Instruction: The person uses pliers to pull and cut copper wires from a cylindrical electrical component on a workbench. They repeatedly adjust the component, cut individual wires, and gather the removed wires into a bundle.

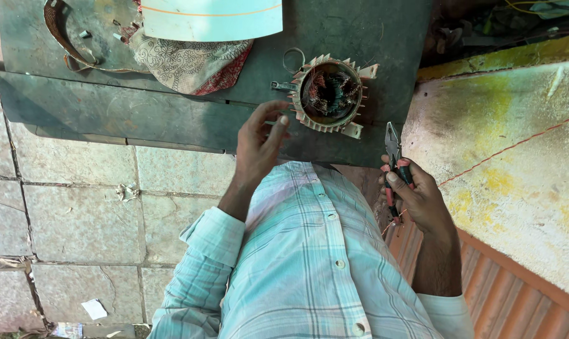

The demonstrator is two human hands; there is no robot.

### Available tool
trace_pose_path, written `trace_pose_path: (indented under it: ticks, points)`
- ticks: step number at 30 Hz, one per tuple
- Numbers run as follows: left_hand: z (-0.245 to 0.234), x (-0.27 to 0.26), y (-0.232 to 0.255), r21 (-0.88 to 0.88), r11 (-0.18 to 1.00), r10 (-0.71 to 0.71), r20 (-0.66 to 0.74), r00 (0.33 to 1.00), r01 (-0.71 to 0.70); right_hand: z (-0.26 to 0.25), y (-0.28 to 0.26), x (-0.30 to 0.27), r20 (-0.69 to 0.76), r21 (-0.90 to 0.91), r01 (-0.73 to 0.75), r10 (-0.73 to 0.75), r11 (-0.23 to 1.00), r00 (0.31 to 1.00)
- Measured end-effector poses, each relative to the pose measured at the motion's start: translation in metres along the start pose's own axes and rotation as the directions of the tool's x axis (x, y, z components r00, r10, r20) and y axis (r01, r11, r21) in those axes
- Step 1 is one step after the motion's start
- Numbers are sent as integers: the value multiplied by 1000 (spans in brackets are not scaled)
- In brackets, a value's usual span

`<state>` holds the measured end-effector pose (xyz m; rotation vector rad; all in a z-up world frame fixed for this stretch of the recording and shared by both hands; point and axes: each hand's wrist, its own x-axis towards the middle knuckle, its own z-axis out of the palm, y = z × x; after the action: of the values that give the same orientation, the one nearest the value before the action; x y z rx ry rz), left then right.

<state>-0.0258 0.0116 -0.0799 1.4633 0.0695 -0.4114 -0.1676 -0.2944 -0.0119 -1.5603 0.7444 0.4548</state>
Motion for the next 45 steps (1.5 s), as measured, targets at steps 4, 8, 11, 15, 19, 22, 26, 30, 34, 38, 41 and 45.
trace_pose_path:
  ticks: [4,8,11,15,19,22,26,30,34,38,41,45]
  points:
    - [28,2,15,114,988,113,-42,993,-107,-15,-11,10,29,-38,28,-27,999,999]
    - [34,0,26,237,962,152,-54,987,-135,-28,-19,20,61,-85,68,-63,994,996]
    - [33,-5,31,183,974,134,7,991,-133,-35,-18,25,77,-92,84,-77,992,994]
    - [36,-13,41,307,934,172,68,983,-184,-38,-22,33,84,-103,56,-48,993,995]
    - [38,-16,61,286,917,287,16,958,-279,-36,-30,36,67,-114,26,-18,993,998]
    - [37,-9,78,332,868,392,-3,920,-369,-37,-33,36,51,-247,37,-25,968,998]
    - [42,13,97,464,784,473,-15,881,-413,-40,-27,40,167,-221,205,-170,954,971]
    - [58,49,105,744,493,519,164,839,-451,-47,-20,48,206,-124,65,-38,990,978]
    - [79,75,99,845,371,387,236,891,-385,-55,-13,51,168,-214,29,7,976,986]
    - [94,95,93,882,316,259,275,926,-350,-69,-7,50,150,-241,-13,50,970,987]
    - [102,100,89,894,332,187,249,950,-300,-82,-3,53,138,-257,-32,69,966,988]
    - [100,106,83,893,347,229,216,949,-287,-98,-2,61,175,-249,19,26,968,984]
